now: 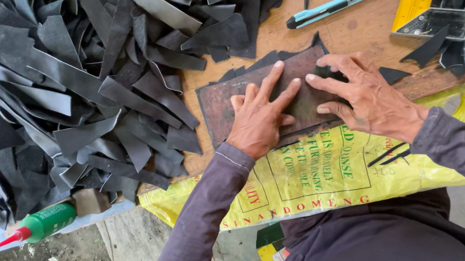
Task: The person places a metal template over a leather piece, marks it with a silver pen, and then sorts the resulting black leather strips into a stack.
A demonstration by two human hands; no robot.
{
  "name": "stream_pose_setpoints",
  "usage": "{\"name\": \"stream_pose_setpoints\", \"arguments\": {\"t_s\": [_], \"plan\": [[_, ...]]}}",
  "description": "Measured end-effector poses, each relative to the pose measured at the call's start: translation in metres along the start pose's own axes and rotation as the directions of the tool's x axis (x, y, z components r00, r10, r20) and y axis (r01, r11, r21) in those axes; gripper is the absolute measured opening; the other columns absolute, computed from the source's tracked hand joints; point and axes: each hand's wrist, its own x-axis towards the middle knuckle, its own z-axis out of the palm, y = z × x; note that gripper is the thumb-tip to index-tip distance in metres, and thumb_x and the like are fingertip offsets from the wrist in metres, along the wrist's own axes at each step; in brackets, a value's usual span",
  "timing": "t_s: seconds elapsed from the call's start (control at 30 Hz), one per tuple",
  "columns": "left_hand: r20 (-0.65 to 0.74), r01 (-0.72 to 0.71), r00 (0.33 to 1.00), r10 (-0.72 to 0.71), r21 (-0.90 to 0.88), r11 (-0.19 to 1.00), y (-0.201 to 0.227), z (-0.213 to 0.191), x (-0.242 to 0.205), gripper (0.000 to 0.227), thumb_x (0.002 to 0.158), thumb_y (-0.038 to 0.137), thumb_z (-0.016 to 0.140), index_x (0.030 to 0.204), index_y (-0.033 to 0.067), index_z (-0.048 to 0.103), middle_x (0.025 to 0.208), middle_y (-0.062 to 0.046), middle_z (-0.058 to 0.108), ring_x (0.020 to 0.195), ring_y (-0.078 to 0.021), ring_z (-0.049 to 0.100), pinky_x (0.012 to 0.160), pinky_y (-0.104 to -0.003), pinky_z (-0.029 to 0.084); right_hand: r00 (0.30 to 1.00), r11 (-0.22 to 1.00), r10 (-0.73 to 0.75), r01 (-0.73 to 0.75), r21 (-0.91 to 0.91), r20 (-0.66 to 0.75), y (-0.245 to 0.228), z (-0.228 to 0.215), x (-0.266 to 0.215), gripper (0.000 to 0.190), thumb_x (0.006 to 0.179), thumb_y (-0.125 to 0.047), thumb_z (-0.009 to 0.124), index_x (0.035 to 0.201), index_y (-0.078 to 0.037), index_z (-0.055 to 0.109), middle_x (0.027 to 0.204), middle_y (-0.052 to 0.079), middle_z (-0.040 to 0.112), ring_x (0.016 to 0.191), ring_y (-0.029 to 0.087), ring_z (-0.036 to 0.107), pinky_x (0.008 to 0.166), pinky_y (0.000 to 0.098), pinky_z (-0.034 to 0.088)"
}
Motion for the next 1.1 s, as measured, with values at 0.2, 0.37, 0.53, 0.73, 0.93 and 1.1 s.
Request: {"name": "stream_pose_setpoints", "arguments": {"t_s": [0.2,0.37,0.53,0.73,0.93,1.1], "plan": [[-0.117,0.083,0.990,-0.082,-0.001,0.997,-0.034,-0.028,-0.033,0.070,0.076,0.031,0.087,0.138,0.0101,0.063,0.160,-0.007,0.044,0.107,-0.0285,0.052,0.094,-0.042,0.043,1.000,1.000,0.013,-0.013,0.009,-0.001,0.003,0.002,0.001,0.053,0.081,-0.024,0.079,0.130,-0.009,0.067,0.146,0.016,0.047,0.114,0.030,0.054,0.103,0.0449,0.043],[-0.104,0.167,0.981,-0.163,0.025,0.986,-0.046,-0.053,-0.061,0.071,0.070,0.031,0.088,0.134,0.0103,0.066,0.159,-0.009,0.045,0.103,-0.0324,0.052,0.095,-0.042,0.044,1.000,0.999,0.003,-0.003,-0.050,0.000,0.009,0.006,-0.004,0.052,0.078,-0.026,0.081,0.126,-0.012,0.071,0.148,0.014,0.047,0.116,0.033,0.051,0.105,0.0463,0.042],[0.002,0.149,0.989,-0.149,0.011,0.989,-0.048,-0.065,-0.057,0.079,0.065,0.026,0.089,0.138,0.0100,0.064,0.162,-0.013,0.035,0.111,-0.0349,0.052,0.098,-0.043,0.044,0.997,0.999,0.035,-0.038,0.038,0.071,0.018,-0.002,-0.007,0.049,0.082,-0.026,0.079,0.128,-0.013,0.069,0.160,0.009,0.045,0.130,0.033,0.049,0.111,0.0440,0.043],[0.085,0.140,0.987,-0.140,-0.001,0.990,-0.047,-0.073,-0.054,0.091,0.058,0.027,0.092,0.141,0.0091,0.060,0.162,-0.015,0.031,0.115,-0.0377,0.050,0.104,-0.043,0.042,0.988,0.982,-0.004,-0.026,0.187,0.157,0.031,-0.013,-0.005,0.052,0.079,-0.017,0.074,0.130,-0.014,0.067,0.162,0.013,0.040,0.134,0.036,0.045,0.110,0.0444,0.043],[0.075,0.130,0.989,-0.130,0.004,0.992,-0.049,-0.072,-0.053,0.090,0.058,0.027,0.092,0.141,0.0093,0.061,0.162,-0.015,0.031,0.118,-0.0369,0.050,0.105,-0.043,0.042,0.989,0.991,-0.036,0.016,0.135,0.146,0.030,-0.016,-0.004,0.055,0.076,-0.014,0.075,0.130,-0.015,0.067,0.161,0.012,0.041,0.137,0.038,0.043,0.112,0.0448,0.041],[0.080,0.140,0.987,-0.140,-0.002,0.990,-0.050,-0.070,-0.054,0.088,0.059,0.028,0.091,0.141,0.0101,0.062,0.163,-0.013,0.032,0.116,-0.0352,0.051,0.104,-0.042,0.042,0.990,0.987,-0.025,0.002,0.162,0.138,0.030,-0.015,-0.005,0.056,0.075,-0.013,0.075,0.130,-0.015,0.067,0.161,0.013,0.041,0.136,0.038,0.043,0.112,0.0441,0.042]]}}
